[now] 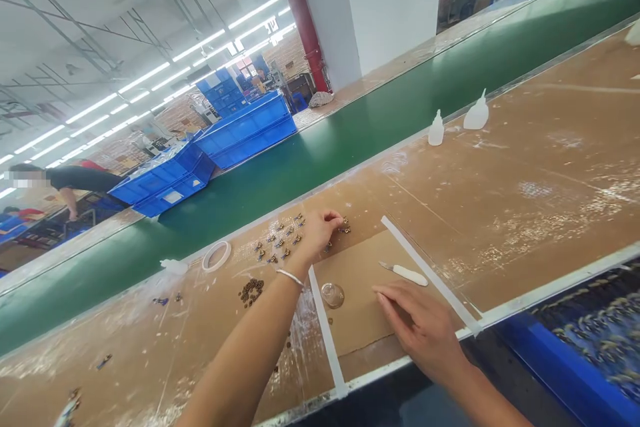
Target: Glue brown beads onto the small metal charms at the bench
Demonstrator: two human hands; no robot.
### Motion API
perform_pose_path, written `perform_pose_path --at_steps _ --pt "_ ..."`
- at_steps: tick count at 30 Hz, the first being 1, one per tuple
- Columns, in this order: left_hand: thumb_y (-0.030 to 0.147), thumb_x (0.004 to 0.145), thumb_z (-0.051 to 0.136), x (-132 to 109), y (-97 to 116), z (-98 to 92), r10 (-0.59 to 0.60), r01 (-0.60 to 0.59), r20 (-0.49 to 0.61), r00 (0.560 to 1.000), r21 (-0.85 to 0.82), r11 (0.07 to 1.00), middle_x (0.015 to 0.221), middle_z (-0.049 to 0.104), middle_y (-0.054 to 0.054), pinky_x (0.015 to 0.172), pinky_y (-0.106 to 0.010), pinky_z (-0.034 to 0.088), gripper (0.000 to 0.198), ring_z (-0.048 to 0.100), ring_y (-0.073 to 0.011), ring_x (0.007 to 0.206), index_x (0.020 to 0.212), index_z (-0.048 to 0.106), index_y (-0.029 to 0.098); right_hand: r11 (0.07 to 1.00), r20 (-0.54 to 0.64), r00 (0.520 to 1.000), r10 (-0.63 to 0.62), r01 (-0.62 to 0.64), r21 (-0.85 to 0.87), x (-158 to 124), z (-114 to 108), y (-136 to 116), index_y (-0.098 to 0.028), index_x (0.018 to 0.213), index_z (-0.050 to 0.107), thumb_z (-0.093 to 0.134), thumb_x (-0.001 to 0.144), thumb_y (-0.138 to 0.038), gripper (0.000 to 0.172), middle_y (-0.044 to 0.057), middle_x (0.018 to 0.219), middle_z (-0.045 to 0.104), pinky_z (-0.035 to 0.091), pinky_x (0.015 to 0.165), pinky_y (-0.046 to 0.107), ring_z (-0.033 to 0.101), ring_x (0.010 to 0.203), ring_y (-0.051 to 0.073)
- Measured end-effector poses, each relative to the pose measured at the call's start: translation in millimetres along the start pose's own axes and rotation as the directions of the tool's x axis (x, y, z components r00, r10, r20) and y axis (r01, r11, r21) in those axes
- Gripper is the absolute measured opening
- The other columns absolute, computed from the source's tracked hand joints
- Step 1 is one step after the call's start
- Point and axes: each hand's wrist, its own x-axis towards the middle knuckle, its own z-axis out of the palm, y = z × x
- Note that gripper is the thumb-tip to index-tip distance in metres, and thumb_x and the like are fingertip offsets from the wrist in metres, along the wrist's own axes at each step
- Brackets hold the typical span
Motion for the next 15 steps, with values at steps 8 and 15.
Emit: perform_pose_path --at_steps 8,15 --pt "0.022 0.079 0.064 -15 11 -40.6 0.043 -0.024 -0.065 0.997 0.268 0.963 0.066 0.067 0.0 0.059 -0.025 0.038 0.013 0.055 -0.0139 0.062 0.076 0.076 0.018 1.0 -0.018 1.0 -0.011 0.011 0.005 -1 -2 2 -0.021 0.097 0.065 0.055 0.089 -0.012 0.016 0.002 0.083 0.071 0.058 0.07 0.024 0.07 0.076 0.013" --pt "0.013 0.08 0.064 -163 -37 -97.5 0.004 -0.004 0.0 1.0 0.452 0.892 0.079 0.074 -0.003 0.073 -0.029 0.046 0.014 0.065 -0.0194 0.076 0.079 0.076 0.02 1.0 0.02 1.0 -0.018 0.017 0.006 -7 -3 2 -0.021 0.1 0.065 0.058 0.087 -0.012 0.016 0.001 0.086 0.072 0.056 0.075 0.023 0.07 0.078 0.012"
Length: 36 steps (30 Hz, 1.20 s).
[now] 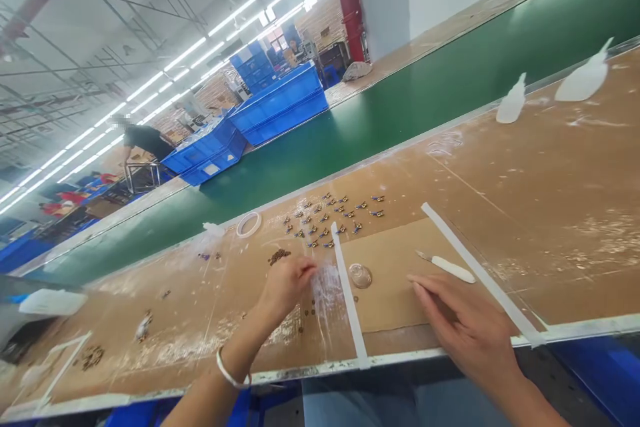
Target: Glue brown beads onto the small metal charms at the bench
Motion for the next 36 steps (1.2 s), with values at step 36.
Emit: perform_pose_path --at_steps 36 --pt "0.007 0.082 0.063 -39 37 -5.5 0.607 -0.832 0.591 0.53 0.226 0.506 0.072 0.066 -0.008 0.079 -0.039 0.038 0.029 0.054 -0.0225 0.083 0.057 0.062 0.022 0.991 0.086 0.996 0.003 0.008 -0.131 -7 -1 2 -0.024 0.099 0.066 0.057 0.09 -0.02 0.013 0.001 0.089 0.074 0.056 0.073 0.029 0.07 0.08 0.016"
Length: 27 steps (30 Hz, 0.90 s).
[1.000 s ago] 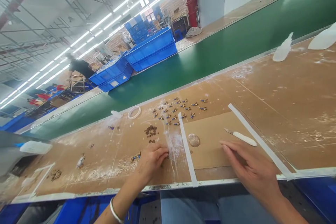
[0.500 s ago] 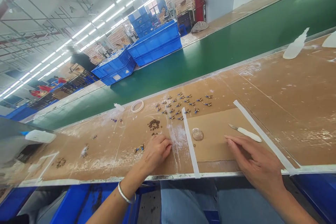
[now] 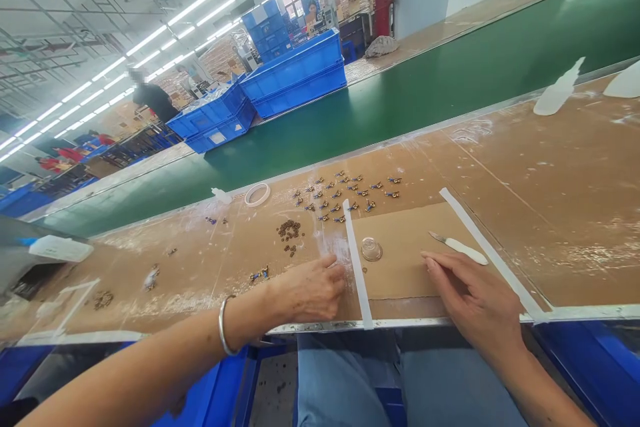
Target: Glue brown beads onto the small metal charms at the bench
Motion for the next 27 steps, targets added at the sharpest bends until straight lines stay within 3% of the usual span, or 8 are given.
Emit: perform_pose_path --at_steps 3,6,9,12,18,23,27 --pt "0.009 0.084 0.062 -3 -9 -7.9 0.012 -0.013 0.023 1.0 0.043 0.999 0.072 0.066 -0.008 0.074 -0.037 0.038 0.027 0.054 -0.0214 0.078 0.06 0.063 0.02 1.0 -0.001 1.0 0.021 -0.021 -0.006 -2 0 1 -0.024 0.1 0.066 0.057 0.09 -0.021 0.014 0.001 0.09 0.074 0.056 0.073 0.028 0.07 0.081 0.016" --pt "0.013 0.092 0.056 -16 -17 -10.9 -0.113 0.113 -0.01 0.994 0.068 0.991 0.075 0.066 -0.006 0.075 -0.036 0.038 0.023 0.053 -0.0204 0.077 0.072 0.066 0.018 0.999 0.0 0.999 0.037 -0.037 -0.004 -4 0 2 -0.024 0.1 0.066 0.057 0.091 -0.021 0.014 0.0 0.09 0.074 0.056 0.073 0.028 0.07 0.081 0.015" --pt "0.017 0.097 0.052 -33 -15 1.6 -0.339 0.335 -0.126 0.932 -0.052 0.941 0.077 0.066 -0.004 0.074 -0.034 0.038 0.022 0.054 -0.0185 0.077 0.082 0.068 0.018 0.999 0.005 0.999 0.05 -0.05 -0.002 -4 0 1 -0.025 0.101 0.066 0.057 0.091 -0.022 0.014 0.0 0.09 0.074 0.056 0.074 0.029 0.071 0.082 0.016" --pt "0.021 0.098 0.05 -43 -5 25.0 -0.484 0.458 -0.191 0.854 -0.168 0.873 0.081 0.067 -0.004 0.074 -0.032 0.039 0.023 0.055 -0.0178 0.08 0.088 0.07 0.019 0.999 0.001 0.999 0.052 -0.052 -0.001 -3 0 -1 -0.025 0.101 0.066 0.057 0.091 -0.022 0.014 0.0 0.091 0.074 0.055 0.077 0.029 0.071 0.084 0.016" --pt "0.023 0.098 0.051 -40 12 57.8 -0.56 0.54 -0.269 0.784 -0.149 0.828 0.083 0.068 -0.003 0.073 -0.033 0.037 0.02 0.054 -0.0199 0.081 0.091 0.069 0.018 0.997 0.008 0.997 0.08 -0.08 -0.012 -3 -1 -5 -0.025 0.099 0.067 0.057 0.092 -0.025 0.012 0.0 0.09 0.074 0.055 0.076 0.029 0.07 0.083 0.016" --pt "0.022 0.099 0.047 -35 14 65.4 -0.611 0.596 -0.267 0.745 -0.143 0.79 0.082 0.066 -0.004 0.073 -0.034 0.037 0.025 0.054 -0.0192 0.08 0.086 0.067 0.019 0.992 0.022 0.992 0.125 -0.125 -0.014 -4 -2 -6 -0.026 0.098 0.068 0.057 0.092 -0.028 0.013 0.0 0.089 0.074 0.054 0.074 0.029 0.07 0.082 0.016" --pt "0.021 0.095 0.053 -30 13 62.5 -0.687 0.653 -0.215 0.694 -0.211 0.727 0.085 0.068 -0.004 0.073 -0.033 0.039 0.017 0.058 -0.0197 0.082 0.087 0.068 0.02 0.995 0.013 0.995 0.098 -0.098 -0.006 -4 -1 -3 -0.027 0.098 0.067 0.057 0.091 -0.026 0.012 -0.001 0.089 0.074 0.053 0.074 0.029 0.069 0.081 0.016"
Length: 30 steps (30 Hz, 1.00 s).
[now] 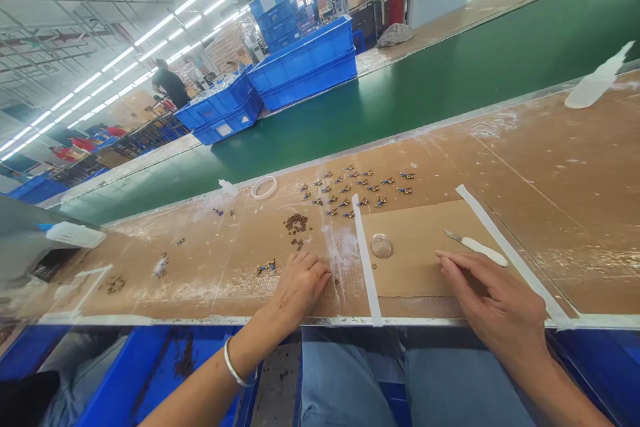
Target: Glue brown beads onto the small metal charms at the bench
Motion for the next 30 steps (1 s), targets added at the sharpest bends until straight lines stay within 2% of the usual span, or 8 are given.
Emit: perform_pose_path --at_steps 4,7,10,15,20,24,30 --pt "0.017 0.091 0.055 5 3 -7.4 -0.081 0.087 0.107 0.991 -0.053 0.995 0.086 0.069 -0.006 0.077 -0.035 0.041 0.016 0.06 -0.022 0.086 0.085 0.069 0.018 0.999 0.001 0.999 -0.033 0.033 -0.007 0 1 2 -0.026 0.099 0.067 0.057 0.091 -0.024 0.013 -0.001 0.089 0.074 0.053 0.074 0.028 0.069 0.081 0.015" --pt "0.016 0.091 0.055 2 5 -12.6 -0.127 0.162 0.178 0.976 -0.197 0.967 0.083 0.07 -0.003 0.077 -0.032 0.042 0.017 0.062 -0.0198 0.084 0.081 0.069 0.019 0.999 -0.008 0.999 -0.049 0.049 -0.009 1 0 3 -0.026 0.1 0.067 0.058 0.091 -0.024 0.013 -0.001 0.089 0.074 0.053 0.075 0.028 0.07 0.081 0.015" --pt "0.017 0.092 0.053 -5 5 -15.5 -0.114 0.178 0.215 0.97 -0.306 0.935 0.08 0.069 -0.001 0.075 -0.028 0.042 0.02 0.061 -0.0172 0.08 0.079 0.068 0.019 0.999 -0.003 0.999 -0.041 0.041 -0.012 1 0 2 -0.026 0.099 0.067 0.058 0.091 -0.024 0.013 -0.001 0.089 0.074 0.053 0.075 0.028 0.07 0.08 0.015" --pt "0.02 0.095 0.049 -7 7 -15.0 -0.087 0.13 0.204 0.975 -0.206 0.97 0.085 0.069 -0.004 0.078 -0.031 0.041 0.026 0.061 -0.02 0.085 0.08 0.07 0.019 0.999 0.005 1.0 -0.014 0.014 -0.036 1 -1 0 -0.025 0.098 0.067 0.057 0.092 -0.025 0.012 -0.001 0.089 0.074 0.053 0.074 0.027 0.07 0.081 0.015" --pt "0.02 0.096 0.05 -5 7 -15.8 -0.127 0.168 0.228 0.965 -0.172 0.971 0.086 0.069 -0.005 0.077 -0.031 0.041 0.026 0.061 -0.0208 0.086 0.081 0.072 0.019 1.0 0.003 1.0 -0.01 0.01 -0.023 1 -1 -1 -0.024 0.097 0.068 0.057 0.091 -0.025 0.012 -0.001 0.088 0.074 0.053 0.074 0.026 0.07 0.081 0.015" --pt "0.019 0.095 0.052 -14 6 -22.2 -0.166 0.192 0.159 0.973 -0.171 0.966 0.083 0.068 -0.005 0.076 -0.032 0.042 0.025 0.06 -0.0206 0.083 0.082 0.073 0.019 1.0 0.0 1.0 -0.009 0.009 -0.023 1 -2 1 -0.024 0.096 0.069 0.058 0.09 -0.027 0.012 -0.002 0.088 0.074 0.053 0.076 0.026 0.07 0.08 0.014" --pt "0.019 0.094 0.056 -42 1 -17.7 -0.16 0.134 -0.096 0.982 -0.235 0.963 0.079 0.069 -0.004 0.072 -0.032 0.043 0.019 0.057 -0.0191 0.077 0.086 0.073 0.02 0.999 0.011 0.999 -0.038 0.038 -0.023 0 -2 4 -0.024 0.095 0.068 0.06 0.089 -0.026 0.011 -0.002 0.086 0.073 0.054 0.078 0.025 0.07 0.079 0.014"
